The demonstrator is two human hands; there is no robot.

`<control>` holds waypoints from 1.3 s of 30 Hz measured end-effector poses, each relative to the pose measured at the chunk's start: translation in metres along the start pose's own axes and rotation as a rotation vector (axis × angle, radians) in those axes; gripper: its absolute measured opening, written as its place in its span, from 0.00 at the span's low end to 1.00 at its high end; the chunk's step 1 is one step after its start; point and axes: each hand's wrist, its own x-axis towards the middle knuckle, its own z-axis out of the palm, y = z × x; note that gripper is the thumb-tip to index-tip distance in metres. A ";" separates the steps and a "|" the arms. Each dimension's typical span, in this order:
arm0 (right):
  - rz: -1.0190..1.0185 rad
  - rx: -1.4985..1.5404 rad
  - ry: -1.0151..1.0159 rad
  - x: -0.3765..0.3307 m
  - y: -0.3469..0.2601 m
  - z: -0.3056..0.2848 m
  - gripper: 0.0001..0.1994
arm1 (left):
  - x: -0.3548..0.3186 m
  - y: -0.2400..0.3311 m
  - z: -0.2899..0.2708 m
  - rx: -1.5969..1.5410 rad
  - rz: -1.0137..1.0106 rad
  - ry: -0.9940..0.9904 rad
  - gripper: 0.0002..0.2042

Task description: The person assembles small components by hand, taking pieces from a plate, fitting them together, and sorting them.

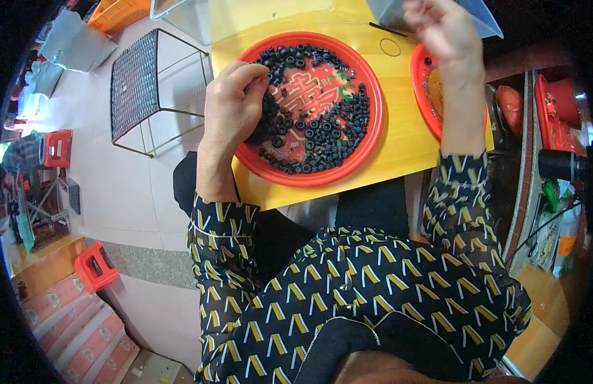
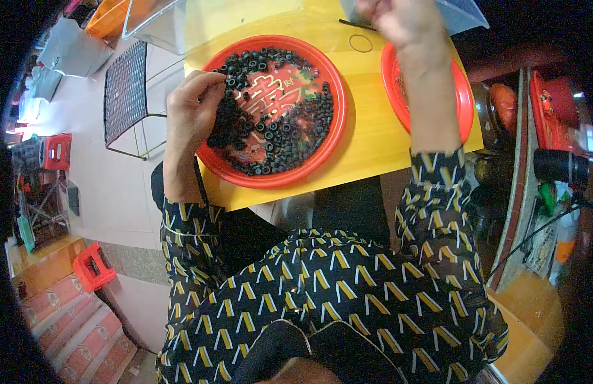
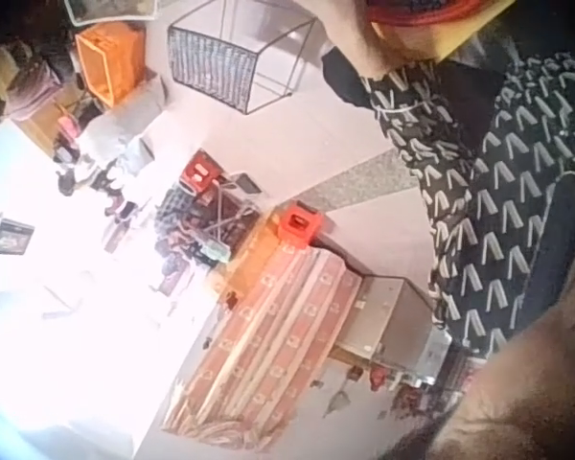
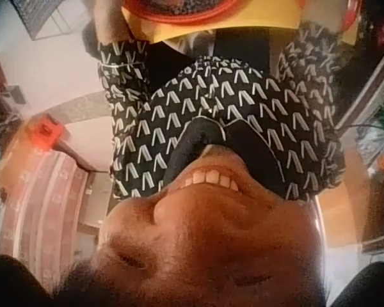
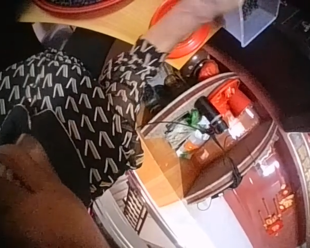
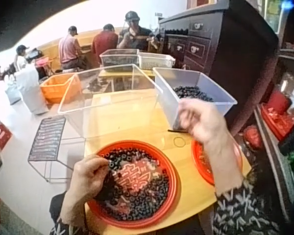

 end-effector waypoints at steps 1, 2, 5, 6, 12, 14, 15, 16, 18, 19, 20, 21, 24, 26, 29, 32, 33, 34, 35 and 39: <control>-0.124 -0.269 -0.027 -0.022 0.008 0.015 0.08 | 0.000 -0.001 0.001 0.071 0.065 -0.029 0.07; -0.164 -0.450 -0.238 -0.028 0.029 0.012 0.09 | -0.002 -0.003 0.002 0.068 0.060 -0.036 0.07; -0.165 -0.891 -0.428 -0.046 0.053 0.011 0.06 | 0.007 -0.004 0.013 0.200 0.235 -0.089 0.10; -0.154 -0.900 -0.418 -0.047 0.054 0.010 0.06 | 0.013 -0.004 0.018 0.269 0.282 -0.113 0.11; -0.417 -1.231 -0.744 -0.055 0.071 0.023 0.06 | 0.014 -0.004 0.025 0.406 0.266 -0.212 0.11; -0.443 -1.270 -0.743 -0.058 0.078 0.027 0.05 | 0.016 -0.005 0.024 0.392 0.294 -0.206 0.11; -0.478 -1.308 -0.736 -0.059 0.081 0.027 0.05 | 0.016 -0.005 0.026 0.390 0.292 -0.205 0.11; -0.460 -1.347 -0.735 -0.062 0.082 0.026 0.04 | 0.016 -0.005 0.028 0.375 0.296 -0.199 0.10; -0.424 -1.419 -0.786 -0.064 0.082 0.030 0.04 | 0.014 -0.007 0.027 0.371 0.297 -0.187 0.10; -0.385 -1.492 -0.832 -0.064 0.082 0.033 0.04 | 0.012 -0.009 0.027 0.379 0.295 -0.192 0.09; -0.350 -1.506 -0.835 -0.066 0.087 0.032 0.05 | 0.012 -0.010 0.029 0.380 0.298 -0.197 0.09; -0.353 -1.510 -0.832 -0.068 0.090 0.033 0.05 | 0.012 -0.009 0.030 0.379 0.302 -0.193 0.09; -0.503 -1.590 -0.766 -0.072 0.095 0.033 0.07 | 0.011 -0.006 0.035 0.399 0.310 -0.177 0.08; -0.513 -1.577 -0.777 -0.074 0.092 0.041 0.07 | 0.009 0.000 0.030 0.416 0.275 -0.208 0.09; -0.514 -1.577 -0.791 -0.070 0.094 0.040 0.07 | 0.009 0.000 0.030 0.405 0.281 -0.202 0.09; -0.447 -1.546 -0.769 -0.059 0.089 0.044 0.07 | 0.008 0.000 0.032 0.332 0.301 -0.179 0.10; -0.375 -1.509 -0.738 -0.054 0.086 0.046 0.06 | 0.009 0.002 0.030 0.276 0.322 -0.166 0.10; -0.429 -1.440 -0.710 -0.046 0.086 0.045 0.05 | 0.009 0.002 0.028 0.252 0.356 -0.144 0.10; -0.436 -1.438 -0.710 -0.045 0.084 0.046 0.05 | 0.007 0.004 0.026 0.257 0.358 -0.142 0.10; -0.244 -1.083 -0.530 -0.042 0.090 0.040 0.04 | -0.003 0.013 0.017 -0.100 -0.161 -0.257 0.08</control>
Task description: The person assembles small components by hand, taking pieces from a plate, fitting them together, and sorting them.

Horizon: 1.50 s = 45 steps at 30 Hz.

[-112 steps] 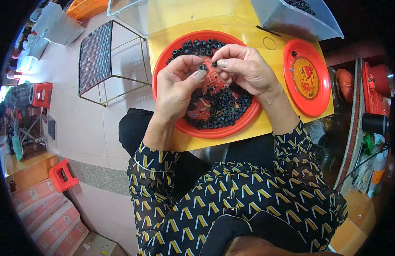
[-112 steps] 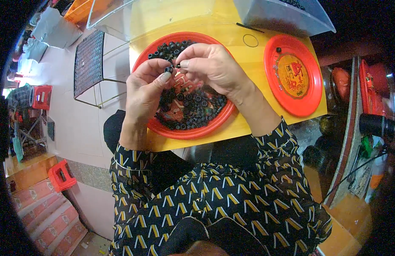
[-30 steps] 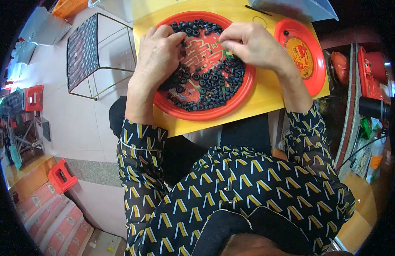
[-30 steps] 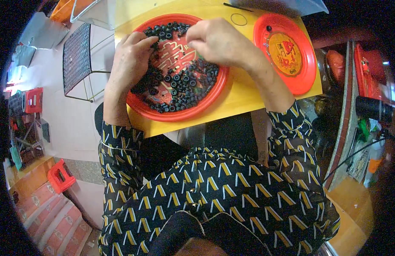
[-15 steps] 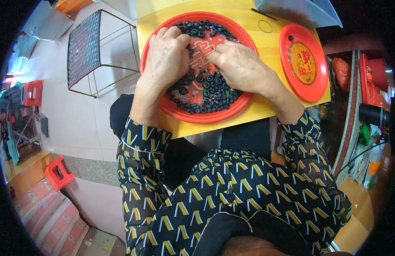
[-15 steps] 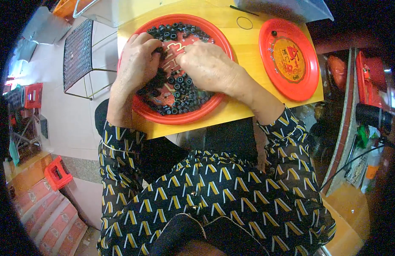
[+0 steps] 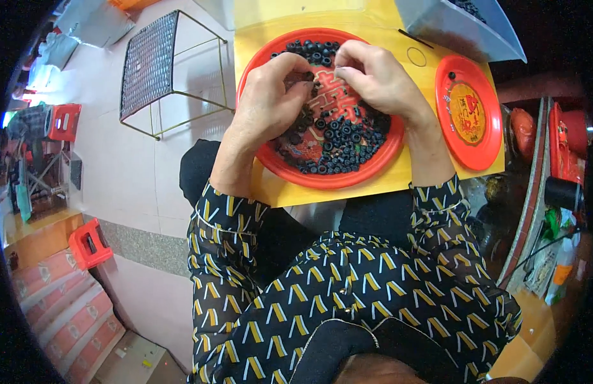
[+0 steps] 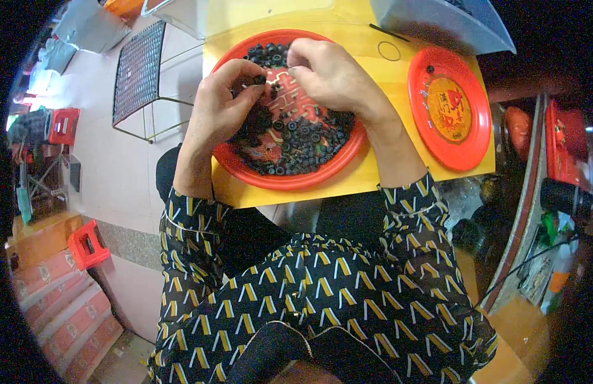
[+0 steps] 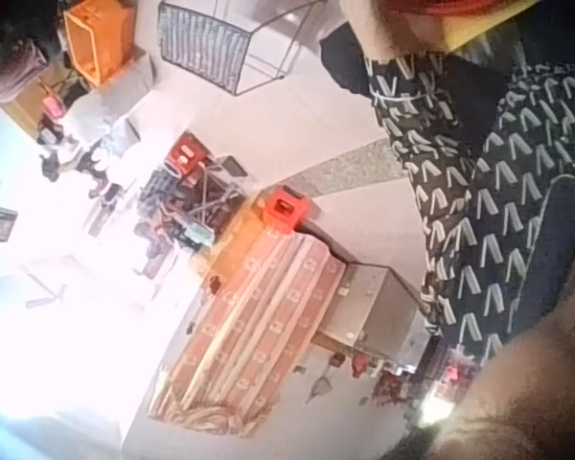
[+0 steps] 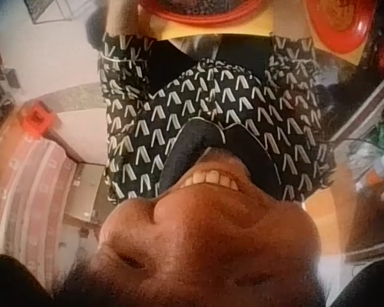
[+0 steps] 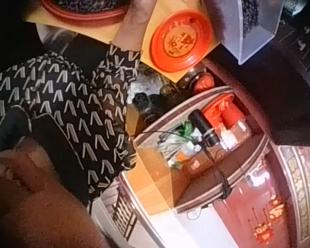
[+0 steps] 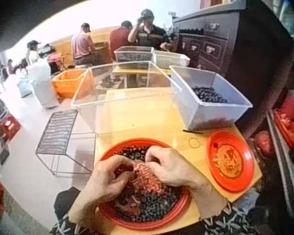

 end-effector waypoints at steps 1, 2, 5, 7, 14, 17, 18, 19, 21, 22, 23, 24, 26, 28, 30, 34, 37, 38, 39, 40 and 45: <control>0.040 0.130 -0.014 -0.003 0.007 0.002 0.03 | 0.001 0.002 0.001 -0.191 -0.016 0.023 0.08; 0.082 0.264 -0.031 -0.005 0.005 0.004 0.02 | 0.000 0.003 0.002 -0.381 -0.036 0.045 0.09; 0.104 0.469 -0.041 -0.007 -0.004 0.006 0.03 | -0.003 0.005 0.001 -0.575 -0.053 0.021 0.08; 0.182 0.608 -0.097 -0.009 -0.005 0.006 0.02 | -0.003 0.008 0.003 -0.652 -0.079 0.000 0.08; 0.107 0.892 0.034 -0.010 -0.013 0.003 0.05 | -0.003 0.015 0.003 -0.761 -0.138 0.006 0.10; 0.105 0.910 0.059 -0.011 -0.013 0.004 0.05 | -0.002 0.012 0.008 -0.773 -0.128 0.055 0.09; 0.099 0.902 0.073 -0.011 -0.012 0.004 0.05 | -0.001 0.011 0.010 -0.790 -0.129 0.077 0.08; 0.100 0.902 0.077 -0.012 -0.011 0.005 0.05 | -0.001 0.010 0.011 -0.791 -0.128 0.073 0.08; 0.108 0.914 0.131 -0.011 -0.013 0.006 0.06 | -0.002 0.011 0.008 -0.806 -0.132 0.065 0.08; 0.105 0.916 0.132 -0.010 -0.014 0.007 0.06 | -0.003 0.012 0.007 -0.803 -0.130 0.065 0.08; 0.085 0.928 0.143 -0.010 -0.013 0.008 0.06 | -0.003 0.014 0.008 -0.793 -0.145 0.069 0.08; 0.066 0.939 0.154 -0.010 -0.012 0.009 0.06 | -0.002 0.015 0.009 -0.783 -0.161 0.073 0.08; 0.061 0.929 0.165 -0.011 -0.011 0.011 0.06 | -0.003 0.019 0.008 -0.795 -0.169 0.053 0.08; 0.053 0.923 0.172 -0.011 -0.014 0.014 0.05 | -0.003 0.021 0.008 -0.802 -0.180 0.037 0.07; 0.062 0.862 0.247 -0.010 -0.021 0.016 0.03 | -0.005 0.023 0.005 -0.812 -0.172 0.020 0.07; 0.021 0.814 0.274 -0.012 -0.018 0.023 0.03 | -0.003 0.017 0.012 -0.767 -0.129 0.064 0.07; -0.048 0.609 0.319 -0.014 -0.015 0.024 0.04 | -0.002 0.019 0.014 -0.817 -0.175 0.067 0.07; -0.051 0.609 0.316 -0.014 -0.015 0.023 0.04 | -0.003 0.019 0.013 -0.803 -0.178 0.080 0.07; -0.109 0.587 0.285 -0.014 -0.016 0.021 0.04 | -0.003 0.020 0.013 -0.790 -0.182 0.092 0.07; -0.165 0.565 0.254 -0.014 -0.017 0.020 0.05 | -0.003 0.018 0.013 -0.792 -0.182 0.094 0.07; -0.033 0.501 0.274 -0.008 -0.011 0.017 0.06 | -0.004 0.009 0.002 -0.900 -0.205 0.216 0.07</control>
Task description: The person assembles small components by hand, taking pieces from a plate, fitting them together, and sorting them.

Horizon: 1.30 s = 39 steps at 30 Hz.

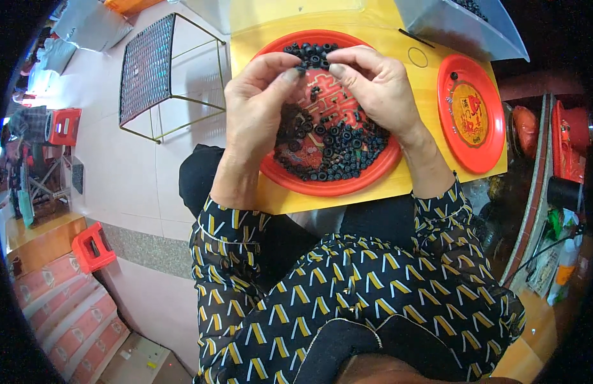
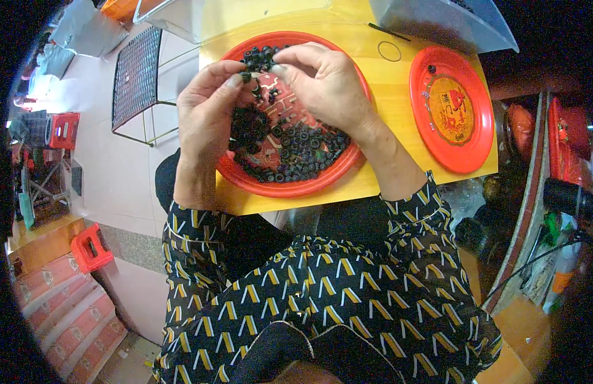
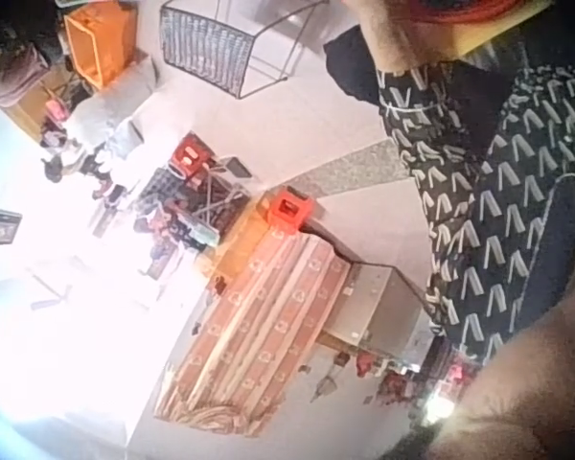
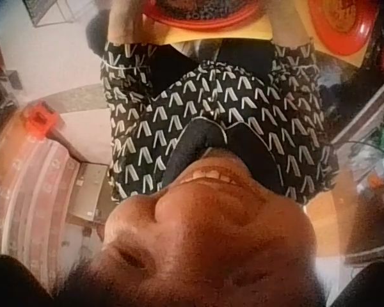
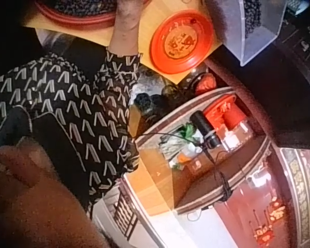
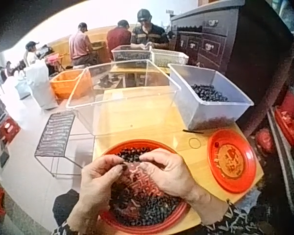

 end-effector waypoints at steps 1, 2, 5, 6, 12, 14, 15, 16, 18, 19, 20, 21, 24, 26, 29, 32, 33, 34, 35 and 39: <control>-0.015 -0.112 -0.013 0.001 0.005 -0.002 0.07 | 0.001 -0.001 -0.003 -0.056 0.011 0.000 0.07; -0.085 -0.207 -0.020 0.002 0.012 0.000 0.08 | 0.002 0.001 -0.004 -0.087 -0.020 0.014 0.08; -0.369 -0.515 -0.140 0.001 0.021 0.004 0.11 | 0.002 0.003 -0.007 -0.248 -0.074 -0.007 0.09; -0.350 -0.514 -0.196 0.000 0.020 0.005 0.12 | 0.002 0.004 -0.006 -0.250 -0.074 -0.006 0.09; -0.360 -0.698 -0.262 0.001 0.032 0.011 0.03 | 0.001 0.004 -0.009 -0.232 -0.044 -0.042 0.10; -0.360 -0.693 -0.254 0.001 0.030 0.010 0.04 | 0.002 0.001 -0.009 -0.216 -0.035 -0.099 0.10; -0.357 -0.690 -0.247 0.001 0.029 0.008 0.05 | 0.003 -0.001 -0.008 -0.217 -0.036 -0.103 0.10; -0.355 -0.693 -0.244 0.000 0.028 0.006 0.05 | 0.003 -0.002 -0.007 -0.231 -0.038 -0.108 0.10; -0.284 -0.469 -0.218 0.000 0.021 0.005 0.07 | 0.002 -0.002 -0.005 -0.239 -0.038 -0.112 0.10; -0.285 -0.467 -0.216 0.000 0.016 0.005 0.07 | 0.001 -0.002 -0.004 -0.237 -0.012 -0.080 0.09; -0.063 -0.186 -0.216 0.000 0.011 0.004 0.06 | 0.000 -0.002 -0.002 -0.237 0.013 -0.050 0.09; 0.156 0.097 -0.212 0.001 0.006 0.002 0.05 | -0.001 -0.002 -0.001 -0.236 0.013 -0.054 0.09; 0.303 0.344 -0.201 0.002 0.002 -0.008 0.04 | -0.001 -0.002 0.000 -0.249 -0.020 -0.075 0.08; 0.351 0.570 -0.210 0.003 0.005 -0.012 0.05 | 0.000 -0.004 -0.001 -0.243 -0.031 -0.130 0.08; 0.436 0.764 -0.249 0.003 0.003 -0.014 0.05 | -0.001 -0.005 0.001 -0.222 -0.048 -0.154 0.09; 0.444 0.875 -0.297 0.004 0.005 -0.014 0.05 | -0.003 -0.005 0.001 -0.209 -0.052 -0.178 0.09; 0.442 0.875 -0.296 0.004 0.005 -0.014 0.05 | -0.003 -0.004 0.002 -0.208 -0.051 -0.179 0.09; 0.448 0.862 -0.291 0.004 0.004 -0.014 0.05 | -0.004 -0.002 0.003 -0.205 -0.057 -0.196 0.10; 0.455 0.850 -0.284 0.003 0.004 -0.014 0.05 | -0.004 -0.002 0.004 -0.203 -0.065 -0.215 0.10; 0.421 0.835 -0.265 0.001 0.003 -0.012 0.05 | -0.005 -0.005 0.005 -0.183 -0.047 -0.192 0.10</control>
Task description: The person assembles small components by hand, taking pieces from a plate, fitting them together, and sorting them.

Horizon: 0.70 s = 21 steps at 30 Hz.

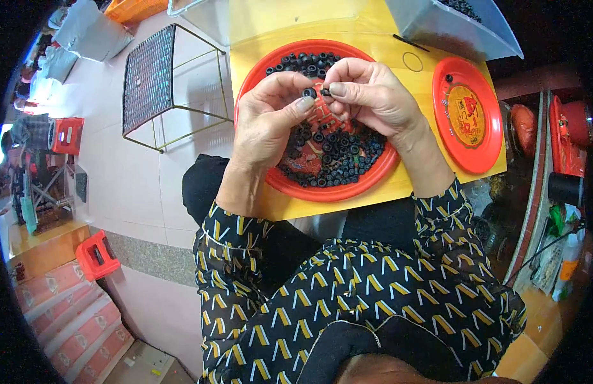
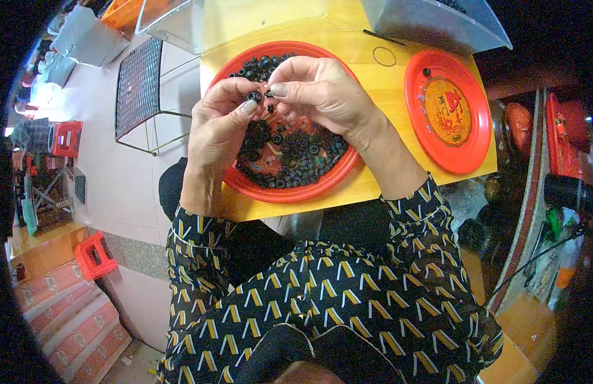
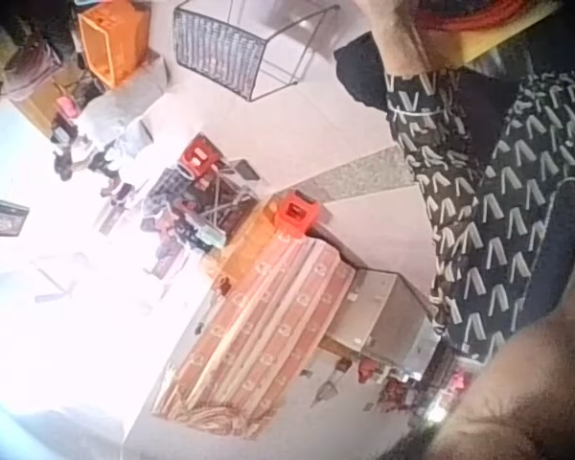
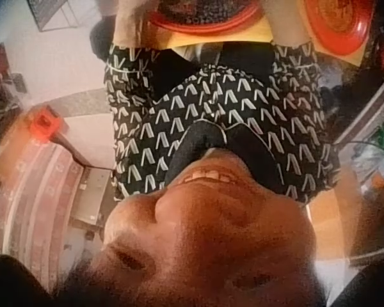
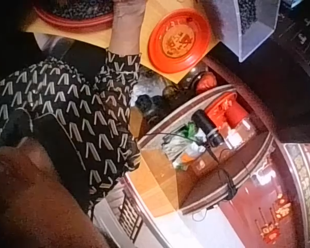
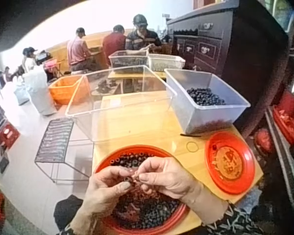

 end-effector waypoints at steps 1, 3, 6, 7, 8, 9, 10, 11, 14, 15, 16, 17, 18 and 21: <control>-0.005 -0.007 0.001 -0.001 -0.001 0.001 0.05 | 0.000 0.000 0.000 -0.025 -0.007 -0.008 0.10; -0.011 -0.013 -0.002 -0.002 -0.002 0.003 0.05 | -0.001 0.001 -0.001 -0.046 -0.012 -0.013 0.11; 0.003 -0.012 0.010 -0.003 -0.001 0.002 0.05 | 0.001 -0.002 0.000 0.011 -0.010 -0.013 0.09; -0.008 -0.024 0.019 -0.003 -0.001 0.001 0.05 | 0.001 -0.003 0.001 0.033 -0.027 0.002 0.09; -0.018 -0.035 0.021 -0.003 -0.001 0.003 0.05 | -0.001 -0.001 0.001 0.058 -0.042 0.023 0.09; -0.018 -0.034 0.020 -0.003 -0.002 0.004 0.05 | -0.001 0.000 0.001 0.059 -0.042 0.024 0.09; -0.025 -0.054 0.019 -0.003 -0.003 0.006 0.05 | -0.002 0.000 0.002 0.075 -0.038 0.026 0.09; -0.033 -0.077 0.022 -0.003 -0.004 0.006 0.05 | -0.002 0.000 0.002 0.089 -0.034 0.025 0.09; -0.040 -0.120 0.023 -0.004 -0.005 0.007 0.05 | -0.002 0.001 0.004 0.136 -0.032 0.034 0.09; -0.040 -0.120 0.023 -0.004 -0.005 0.006 0.05 | -0.002 0.001 0.004 0.135 -0.033 0.034 0.09; -0.039 -0.127 0.018 -0.004 -0.004 0.006 0.06 | -0.002 0.001 0.004 0.146 -0.034 0.031 0.08; -0.039 -0.134 0.014 -0.004 -0.004 0.005 0.06 | -0.002 0.001 0.005 0.157 -0.036 0.027 0.08; -0.040 -0.135 0.014 -0.003 -0.003 0.004 0.06 | -0.003 0.001 0.006 0.157 -0.035 0.026 0.08; -0.011 -0.151 -0.010 -0.003 -0.002 0.002 0.07 | -0.005 0.004 0.008 0.270 0.035 0.036 0.07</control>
